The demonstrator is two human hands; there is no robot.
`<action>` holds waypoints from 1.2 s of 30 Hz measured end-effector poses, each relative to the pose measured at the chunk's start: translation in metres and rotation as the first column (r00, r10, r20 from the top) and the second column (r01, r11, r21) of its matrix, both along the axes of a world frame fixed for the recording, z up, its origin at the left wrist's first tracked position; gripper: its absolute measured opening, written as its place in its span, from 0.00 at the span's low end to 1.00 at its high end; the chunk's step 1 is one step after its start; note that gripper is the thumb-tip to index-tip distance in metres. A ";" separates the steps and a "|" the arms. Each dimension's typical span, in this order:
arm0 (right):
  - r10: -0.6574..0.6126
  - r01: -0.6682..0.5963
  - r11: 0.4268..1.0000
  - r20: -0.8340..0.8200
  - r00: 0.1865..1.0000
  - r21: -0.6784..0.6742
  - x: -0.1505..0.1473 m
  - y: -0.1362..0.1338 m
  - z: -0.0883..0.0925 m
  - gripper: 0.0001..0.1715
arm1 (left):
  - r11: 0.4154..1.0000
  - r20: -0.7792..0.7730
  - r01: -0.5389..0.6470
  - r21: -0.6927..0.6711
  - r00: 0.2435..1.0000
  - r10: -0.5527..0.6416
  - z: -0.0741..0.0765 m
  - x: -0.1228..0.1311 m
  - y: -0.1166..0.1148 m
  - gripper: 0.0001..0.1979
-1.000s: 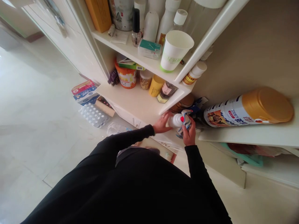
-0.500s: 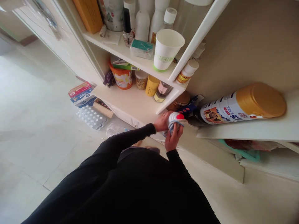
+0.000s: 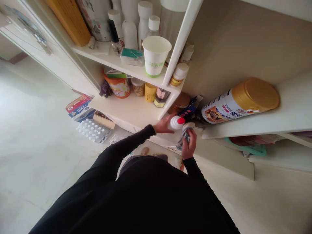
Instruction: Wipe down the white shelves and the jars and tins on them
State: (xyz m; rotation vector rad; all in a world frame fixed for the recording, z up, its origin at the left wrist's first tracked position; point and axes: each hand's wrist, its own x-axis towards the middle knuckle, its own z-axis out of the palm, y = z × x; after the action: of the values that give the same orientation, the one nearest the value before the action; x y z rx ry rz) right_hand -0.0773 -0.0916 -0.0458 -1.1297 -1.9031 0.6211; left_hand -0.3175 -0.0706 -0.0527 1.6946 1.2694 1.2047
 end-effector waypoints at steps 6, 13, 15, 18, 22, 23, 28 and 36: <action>0.119 -0.126 0.991 -0.124 0.985 -0.051 -0.040 0.032 0.023 0.39 | 0.989 0.031 0.057 -0.134 0.998 -0.054 0.001 -0.001 0.014 0.44; 0.123 -0.116 0.990 -0.088 0.989 0.079 -0.055 0.070 0.005 0.36 | 0.971 0.010 -0.144 -0.192 0.989 0.149 0.004 0.024 -0.002 0.43; 0.015 -0.005 0.985 -0.057 0.998 0.173 -0.059 0.052 -0.008 0.39 | 0.966 0.006 -0.185 -0.179 0.982 0.189 0.006 0.029 -0.006 0.37; -0.148 0.138 0.966 0.032 0.988 0.218 -0.065 0.018 -0.031 0.43 | 0.963 0.001 -0.217 -0.162 0.975 0.220 0.007 0.033 -0.008 0.35; -0.197 0.185 0.975 0.085 0.977 0.126 -0.059 -0.009 -0.058 0.43 | 0.953 0.004 -0.260 -0.153 0.965 0.264 0.005 0.037 -0.009 0.42; -0.185 0.177 0.980 0.092 0.978 0.092 -0.054 -0.011 -0.062 0.43 | 0.948 0.011 -0.281 -0.152 0.958 0.286 0.005 0.037 -0.011 0.44; -0.041 0.046 0.996 0.068 0.997 -0.072 -0.015 -0.016 -0.059 0.37 | 0.936 0.077 -0.335 -0.108 0.936 0.344 0.009 0.030 -0.034 0.48; -0.076 -0.176 0.821 -0.411 0.909 -0.543 -0.059 -0.009 0.003 0.31 | 0.888 0.114 -0.460 0.014 0.883 0.456 0.032 -0.007 -0.098 0.47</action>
State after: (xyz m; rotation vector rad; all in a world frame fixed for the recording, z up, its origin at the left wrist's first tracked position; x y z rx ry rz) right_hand -0.1362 -0.1011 -0.0424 -1.1795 -1.4031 1.4175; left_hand -0.3246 -0.1689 -0.0204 1.3685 1.6441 1.5796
